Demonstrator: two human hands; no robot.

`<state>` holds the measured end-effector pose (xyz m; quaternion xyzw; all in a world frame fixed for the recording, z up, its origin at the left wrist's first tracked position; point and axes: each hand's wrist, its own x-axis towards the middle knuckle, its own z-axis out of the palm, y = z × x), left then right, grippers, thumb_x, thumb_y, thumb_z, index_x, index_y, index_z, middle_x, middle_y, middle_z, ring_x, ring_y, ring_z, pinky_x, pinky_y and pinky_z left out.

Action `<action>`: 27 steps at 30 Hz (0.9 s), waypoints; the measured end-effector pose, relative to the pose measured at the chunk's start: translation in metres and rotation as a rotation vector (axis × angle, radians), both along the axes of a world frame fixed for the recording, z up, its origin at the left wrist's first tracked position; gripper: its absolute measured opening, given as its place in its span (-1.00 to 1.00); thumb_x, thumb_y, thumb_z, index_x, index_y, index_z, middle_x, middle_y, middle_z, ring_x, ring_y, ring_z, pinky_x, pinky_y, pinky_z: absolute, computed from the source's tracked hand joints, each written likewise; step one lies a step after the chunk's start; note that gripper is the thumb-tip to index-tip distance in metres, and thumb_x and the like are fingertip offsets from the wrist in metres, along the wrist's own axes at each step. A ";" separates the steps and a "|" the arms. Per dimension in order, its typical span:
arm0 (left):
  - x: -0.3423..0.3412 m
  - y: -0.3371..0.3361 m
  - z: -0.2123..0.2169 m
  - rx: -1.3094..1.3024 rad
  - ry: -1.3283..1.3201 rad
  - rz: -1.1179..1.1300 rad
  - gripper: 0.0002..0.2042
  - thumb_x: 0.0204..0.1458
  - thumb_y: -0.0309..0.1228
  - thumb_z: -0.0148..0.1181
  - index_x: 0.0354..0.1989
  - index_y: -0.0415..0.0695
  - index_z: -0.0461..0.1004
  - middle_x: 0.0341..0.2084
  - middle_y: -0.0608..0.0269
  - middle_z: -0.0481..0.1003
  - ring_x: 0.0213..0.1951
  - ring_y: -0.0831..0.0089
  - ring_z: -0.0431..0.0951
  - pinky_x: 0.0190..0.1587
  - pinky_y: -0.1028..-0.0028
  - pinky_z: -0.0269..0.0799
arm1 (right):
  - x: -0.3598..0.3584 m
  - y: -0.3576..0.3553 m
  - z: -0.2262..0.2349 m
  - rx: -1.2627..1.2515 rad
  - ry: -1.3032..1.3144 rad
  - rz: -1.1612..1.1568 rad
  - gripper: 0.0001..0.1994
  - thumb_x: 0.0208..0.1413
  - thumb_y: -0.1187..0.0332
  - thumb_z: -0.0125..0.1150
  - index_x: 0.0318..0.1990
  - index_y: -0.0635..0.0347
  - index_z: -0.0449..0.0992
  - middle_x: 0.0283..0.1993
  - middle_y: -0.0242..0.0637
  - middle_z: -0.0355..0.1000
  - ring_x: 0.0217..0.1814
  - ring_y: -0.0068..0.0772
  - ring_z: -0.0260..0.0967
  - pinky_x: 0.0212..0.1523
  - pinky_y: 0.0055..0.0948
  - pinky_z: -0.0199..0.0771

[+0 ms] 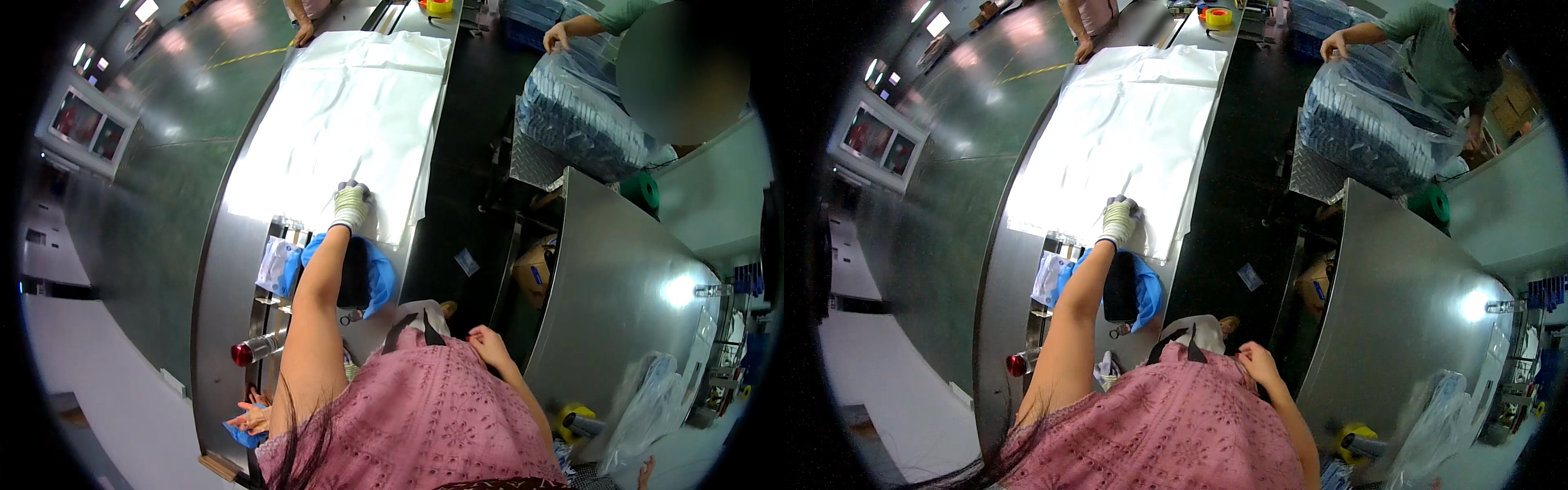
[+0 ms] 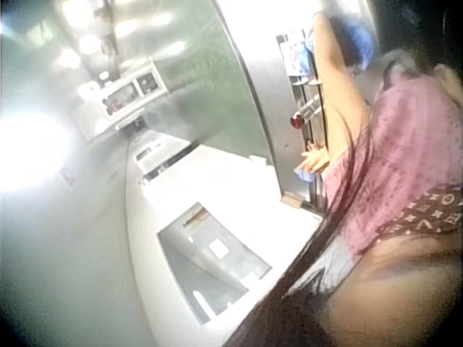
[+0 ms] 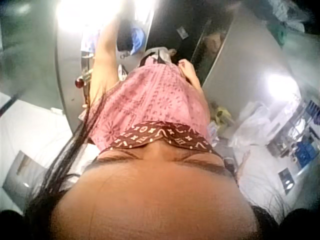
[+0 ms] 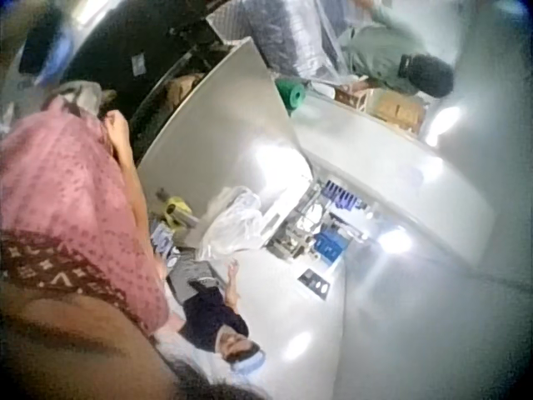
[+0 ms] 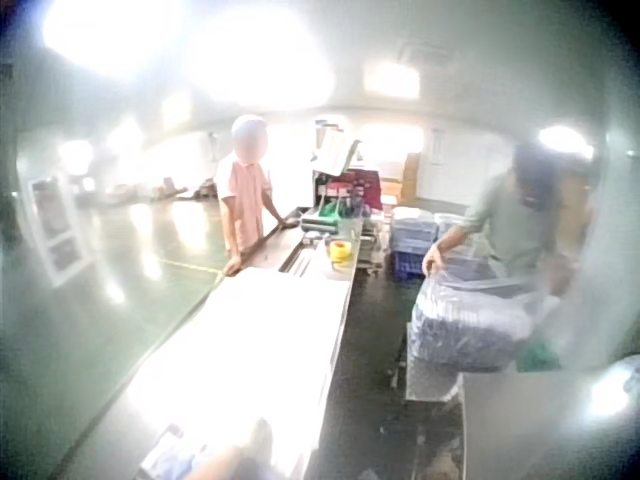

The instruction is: The person places small white packets from a large plastic bag onto a metal table, arranging them in neat rows. They then gather the packets back into the bag and assist in wrapping the bundle with plastic film. Finally, the person walks through the warehouse area.

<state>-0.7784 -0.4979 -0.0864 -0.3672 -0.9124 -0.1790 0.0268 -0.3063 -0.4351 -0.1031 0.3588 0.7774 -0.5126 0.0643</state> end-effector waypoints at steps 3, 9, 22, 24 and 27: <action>0.002 -0.004 -0.002 0.065 0.004 -0.010 -0.85 -0.25 -0.32 0.23 -0.46 -0.03 0.50 -0.36 0.26 0.43 -0.15 0.18 0.33 -0.08 0.23 0.26 | -0.093 0.015 0.059 0.193 0.223 0.121 -0.84 -0.02 0.39 0.14 -0.29 0.26 0.43 -0.28 -0.14 0.39 -0.22 -0.16 0.40 -0.22 -0.36 0.39; -0.005 -0.013 -0.005 0.213 -0.109 -0.108 -0.86 -0.24 -0.49 0.18 -0.44 -0.03 0.52 -0.37 0.17 0.43 -0.18 0.12 0.34 -0.10 0.26 0.29 | -0.274 0.032 0.090 0.567 0.614 0.508 -0.57 -0.14 0.30 0.29 -0.09 0.23 0.36 -0.04 -0.10 0.33 0.04 -0.10 0.25 0.03 -0.32 0.29; -0.003 -0.071 0.045 0.199 -0.323 -0.197 -0.75 -0.16 -0.39 0.18 -0.25 -0.14 0.47 -0.27 0.07 0.46 -0.13 0.12 0.41 -0.03 0.30 0.32 | -0.361 0.063 0.044 0.606 0.324 0.493 -0.79 -0.18 0.26 0.31 -0.41 0.12 0.47 -0.19 -0.33 0.36 -0.12 -0.16 0.22 -0.10 -0.28 0.27; 0.000 -0.071 0.053 0.148 -0.296 -0.227 -0.62 -0.17 -0.31 0.22 -0.12 -0.09 0.42 -0.18 0.09 0.43 -0.05 0.13 0.37 0.07 0.24 0.21 | -0.369 0.071 0.043 0.508 0.347 0.480 -0.83 -0.02 0.27 0.17 -0.45 0.19 0.52 -0.28 -0.28 0.43 -0.18 -0.16 0.28 -0.14 -0.32 0.30; 0.000 -0.073 0.060 0.108 -0.111 -0.206 -0.56 -0.17 -0.30 0.21 -0.04 -0.04 0.37 -0.13 0.12 0.42 0.00 0.12 0.33 0.12 0.19 0.13 | -0.376 0.083 0.064 0.462 0.621 0.413 -0.82 0.04 0.24 0.08 -0.35 0.09 0.54 -0.24 -0.31 0.47 -0.13 -0.18 0.32 -0.09 -0.28 0.28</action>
